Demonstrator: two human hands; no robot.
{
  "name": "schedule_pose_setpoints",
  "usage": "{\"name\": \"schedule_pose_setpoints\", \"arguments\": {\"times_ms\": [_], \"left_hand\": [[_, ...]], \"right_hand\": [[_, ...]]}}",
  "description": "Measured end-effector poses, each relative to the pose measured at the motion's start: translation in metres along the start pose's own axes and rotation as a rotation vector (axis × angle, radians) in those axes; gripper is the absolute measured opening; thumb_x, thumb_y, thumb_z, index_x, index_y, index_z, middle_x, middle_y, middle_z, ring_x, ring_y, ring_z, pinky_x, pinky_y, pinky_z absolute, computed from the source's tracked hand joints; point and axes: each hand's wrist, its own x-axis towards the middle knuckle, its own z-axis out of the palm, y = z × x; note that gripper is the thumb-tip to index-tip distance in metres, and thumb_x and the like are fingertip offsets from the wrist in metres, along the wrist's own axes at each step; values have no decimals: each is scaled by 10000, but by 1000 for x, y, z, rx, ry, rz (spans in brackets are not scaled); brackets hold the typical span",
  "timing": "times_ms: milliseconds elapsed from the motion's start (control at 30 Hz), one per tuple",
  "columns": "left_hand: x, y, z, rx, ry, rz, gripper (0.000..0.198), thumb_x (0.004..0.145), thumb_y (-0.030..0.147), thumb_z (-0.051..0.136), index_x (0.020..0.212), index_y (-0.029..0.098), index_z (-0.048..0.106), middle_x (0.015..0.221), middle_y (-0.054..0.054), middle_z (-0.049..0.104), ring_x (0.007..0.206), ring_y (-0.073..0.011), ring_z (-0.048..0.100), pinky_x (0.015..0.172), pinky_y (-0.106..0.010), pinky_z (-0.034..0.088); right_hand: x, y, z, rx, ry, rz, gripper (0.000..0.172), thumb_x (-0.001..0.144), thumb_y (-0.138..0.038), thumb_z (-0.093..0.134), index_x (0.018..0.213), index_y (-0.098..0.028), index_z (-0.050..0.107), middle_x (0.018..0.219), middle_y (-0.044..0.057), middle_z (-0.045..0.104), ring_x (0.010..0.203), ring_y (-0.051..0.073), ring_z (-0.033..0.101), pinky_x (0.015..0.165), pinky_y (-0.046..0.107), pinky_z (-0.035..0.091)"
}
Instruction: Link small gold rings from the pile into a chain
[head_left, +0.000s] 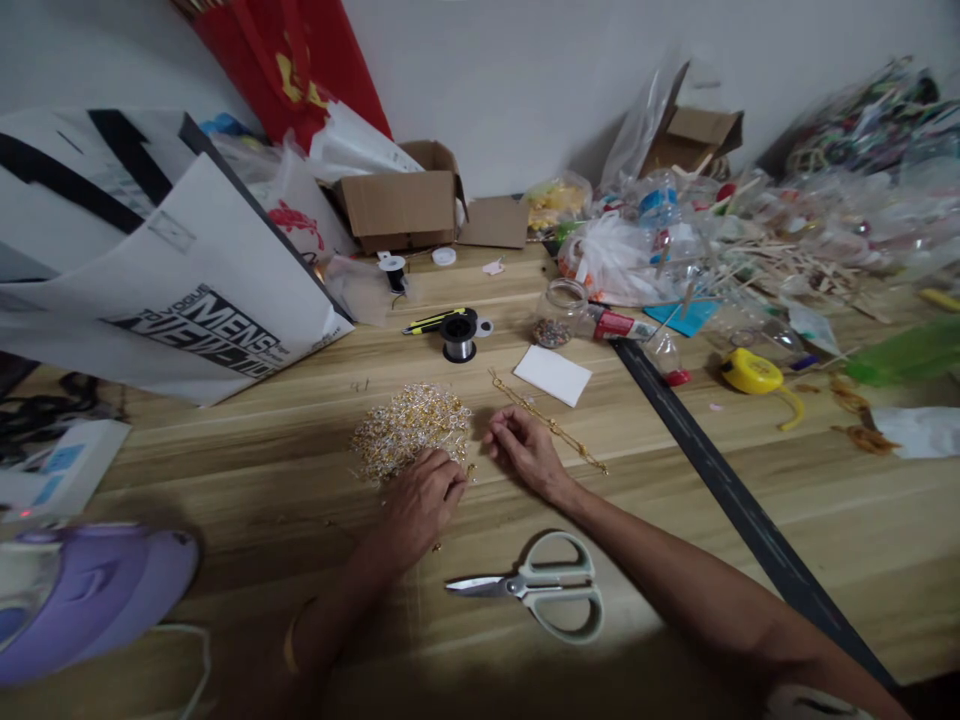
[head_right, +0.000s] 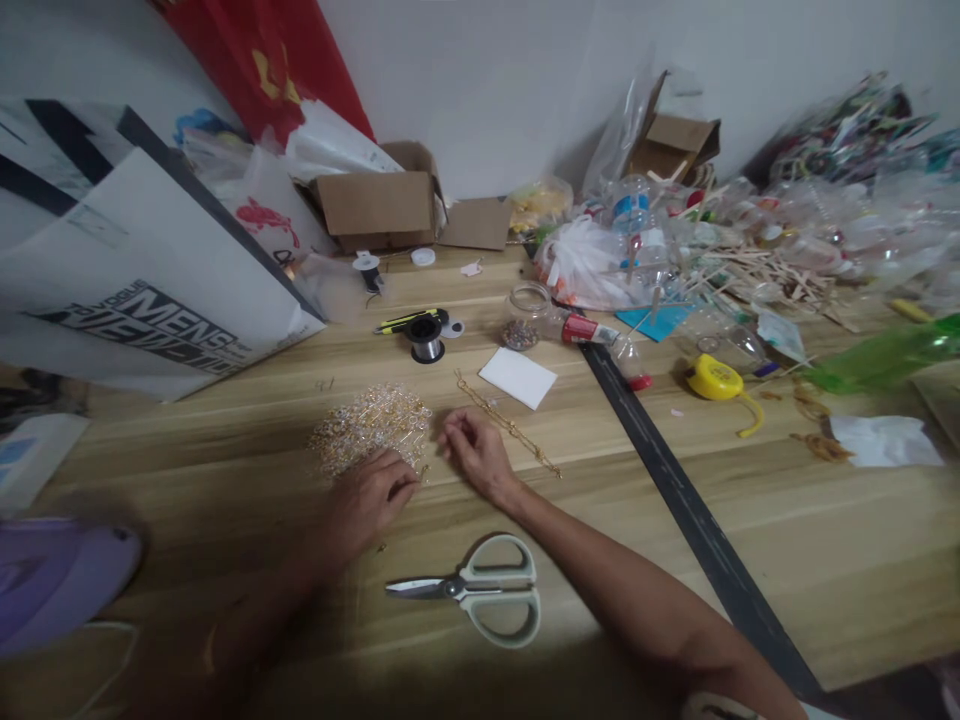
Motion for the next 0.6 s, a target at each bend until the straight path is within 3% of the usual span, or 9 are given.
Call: {"name": "schedule_pose_setpoints", "arguments": {"times_ms": [267, 433, 600], "left_hand": [[2, -3, -4, -211, -27, 11, 122, 771, 141, 560, 679, 173, 634, 731, -35, 621, 760, -171, 540, 707, -277, 388], [4, -8, 1, -486, -41, -87, 81, 716, 162, 584, 666, 162, 647, 687, -30, 642, 663, -145, 564, 617, -243, 420], [4, -7, 4, -734, -64, -185, 88, 682, 206, 605, 657, 142, 661, 644, -40, 681, 583, -133, 590, 559, -226, 452]], "right_hand": [[-1, -3, -2, -175, 10, -65, 168, 845, -318, 514, 812, -155, 535, 649, 0, 526, 552, 102, 474, 507, 212, 386], [-1, -4, -2, -253, 4, -142, 135, 837, -271, 506, 787, -154, 552, 702, 16, 546, 625, 118, 484, 558, 223, 394], [-3, -3, -2, -239, -36, -123, 164, 870, -303, 473, 799, -163, 521, 651, 0, 523, 570, 113, 472, 531, 226, 381]]}}
